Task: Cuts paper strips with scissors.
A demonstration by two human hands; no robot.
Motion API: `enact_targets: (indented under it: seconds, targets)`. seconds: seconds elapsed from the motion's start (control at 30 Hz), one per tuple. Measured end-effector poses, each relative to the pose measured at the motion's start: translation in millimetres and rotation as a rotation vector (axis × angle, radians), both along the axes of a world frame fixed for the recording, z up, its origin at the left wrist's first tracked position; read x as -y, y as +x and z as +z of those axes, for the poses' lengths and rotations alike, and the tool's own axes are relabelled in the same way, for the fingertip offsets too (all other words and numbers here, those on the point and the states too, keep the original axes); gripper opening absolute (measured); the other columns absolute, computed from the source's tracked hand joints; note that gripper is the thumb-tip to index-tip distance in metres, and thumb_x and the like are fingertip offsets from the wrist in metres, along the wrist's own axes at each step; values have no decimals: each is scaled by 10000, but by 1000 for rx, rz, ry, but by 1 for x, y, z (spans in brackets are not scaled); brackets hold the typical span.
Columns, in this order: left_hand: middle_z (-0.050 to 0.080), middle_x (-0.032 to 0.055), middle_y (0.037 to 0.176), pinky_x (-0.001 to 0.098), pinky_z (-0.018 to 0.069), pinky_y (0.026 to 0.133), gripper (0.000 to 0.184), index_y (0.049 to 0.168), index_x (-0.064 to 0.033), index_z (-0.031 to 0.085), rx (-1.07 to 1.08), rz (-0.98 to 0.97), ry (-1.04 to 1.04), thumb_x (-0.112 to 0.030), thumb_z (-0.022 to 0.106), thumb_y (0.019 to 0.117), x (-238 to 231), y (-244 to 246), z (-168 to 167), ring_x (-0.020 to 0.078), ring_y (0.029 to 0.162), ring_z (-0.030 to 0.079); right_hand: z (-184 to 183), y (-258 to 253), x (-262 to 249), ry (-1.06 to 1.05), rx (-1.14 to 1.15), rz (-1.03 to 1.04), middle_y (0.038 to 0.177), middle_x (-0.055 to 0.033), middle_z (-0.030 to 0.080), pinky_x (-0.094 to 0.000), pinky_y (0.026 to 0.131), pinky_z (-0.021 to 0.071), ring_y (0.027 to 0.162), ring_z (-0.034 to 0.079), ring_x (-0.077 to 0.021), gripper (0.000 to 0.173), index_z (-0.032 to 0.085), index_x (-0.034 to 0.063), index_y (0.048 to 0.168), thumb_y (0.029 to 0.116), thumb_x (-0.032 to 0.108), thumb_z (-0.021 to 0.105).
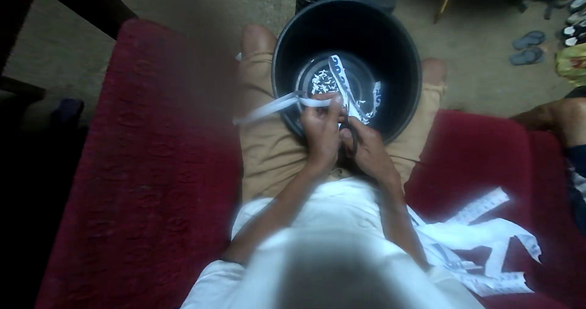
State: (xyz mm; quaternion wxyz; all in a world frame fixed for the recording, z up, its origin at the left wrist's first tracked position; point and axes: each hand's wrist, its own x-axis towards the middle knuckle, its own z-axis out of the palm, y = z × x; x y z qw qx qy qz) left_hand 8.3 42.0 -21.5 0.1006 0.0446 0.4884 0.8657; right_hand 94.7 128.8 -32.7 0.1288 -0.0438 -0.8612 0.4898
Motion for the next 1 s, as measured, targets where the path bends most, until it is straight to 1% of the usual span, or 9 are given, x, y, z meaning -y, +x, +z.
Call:
enact_targets:
  seconds: [0.13, 0.3, 0.37, 0.5, 0.6, 0.63, 0.73, 1.0]
  targets:
    - [653, 72, 851, 276, 604, 671, 98, 1085, 18, 609, -4, -2, 1, -26, 626, 999, 0, 0, -1, 134, 702, 662, 0, 0, 0, -2, -9, 1, 747, -16, 585, -248, 440, 465, 515, 519, -88, 412, 616, 95, 1259, 1073, 431, 466]
    - [657, 73, 856, 278, 608, 674, 99, 1088, 19, 608, -7, 1, 1, -17, 622, 997, 0, 1, 0, 134, 707, 667, 1, 0, 1, -1, 1, -9, 731, -16, 579, -254, 437, 464, 509, 518, -93, 394, 615, 98, 1255, 1075, 417, 469]
    - [660, 70, 858, 275, 609, 676, 98, 1087, 17, 609, -7, 5, -1, -18, 624, 997, 0, 0, 0, 130, 709, 669, 0, -1, 0, 11, -5, -8, 742, -20, 586, -258, 449, 466, 522, 522, -94, 387, 614, 89, 1260, 1078, 398, 468]
    - [655, 71, 850, 270, 604, 670, 96, 1086, 17, 613, -5, -2, -9, -19, 621, 997, 1, 0, 0, 132, 707, 665, 0, -2, 0, 29, -27, -4, 757, -21, 588, -254, 469, 474, 546, 533, -90, 351, 615, 72, 1227, 1084, 355, 465]
    - [673, 60, 861, 269, 606, 666, 127, 1127, 2, 613, -33, -18, -52, -67, 605, 1020, 6, 0, 0, 124, 709, 675, -1, -1, 0, 20, -30, -4, 776, -24, 607, -258, 497, 502, 571, 556, -92, 358, 610, 74, 1289, 1089, 331, 460]
    - [669, 47, 867, 256, 598, 670, 136, 1145, -17, 608, -47, -31, -70, -97, 595, 1035, 8, 0, 1, 112, 714, 669, -1, -1, 0, 13, -28, -5, 768, -21, 608, -260, 487, 495, 561, 551, -95, 364, 607, 78, 1293, 1088, 340, 459]
    - [675, 66, 828, 282, 606, 652, 83, 1081, 13, 608, -26, 22, -18, -33, 595, 1013, 4, -4, 0, 138, 682, 672, -2, 0, 0, -5, -25, -7, 756, -18, 609, -255, 453, 476, 533, 536, -95, 356, 605, 86, 1294, 1082, 340, 475]
    - [673, 68, 832, 281, 609, 651, 71, 1071, 16, 607, -37, 37, 7, -14, 601, 1006, 2, -4, -1, 137, 684, 675, -1, -1, 1, 8, -32, -17, 752, -5, 598, -246, 463, 476, 543, 536, -85, 363, 610, 88, 1282, 1083, 356, 467]
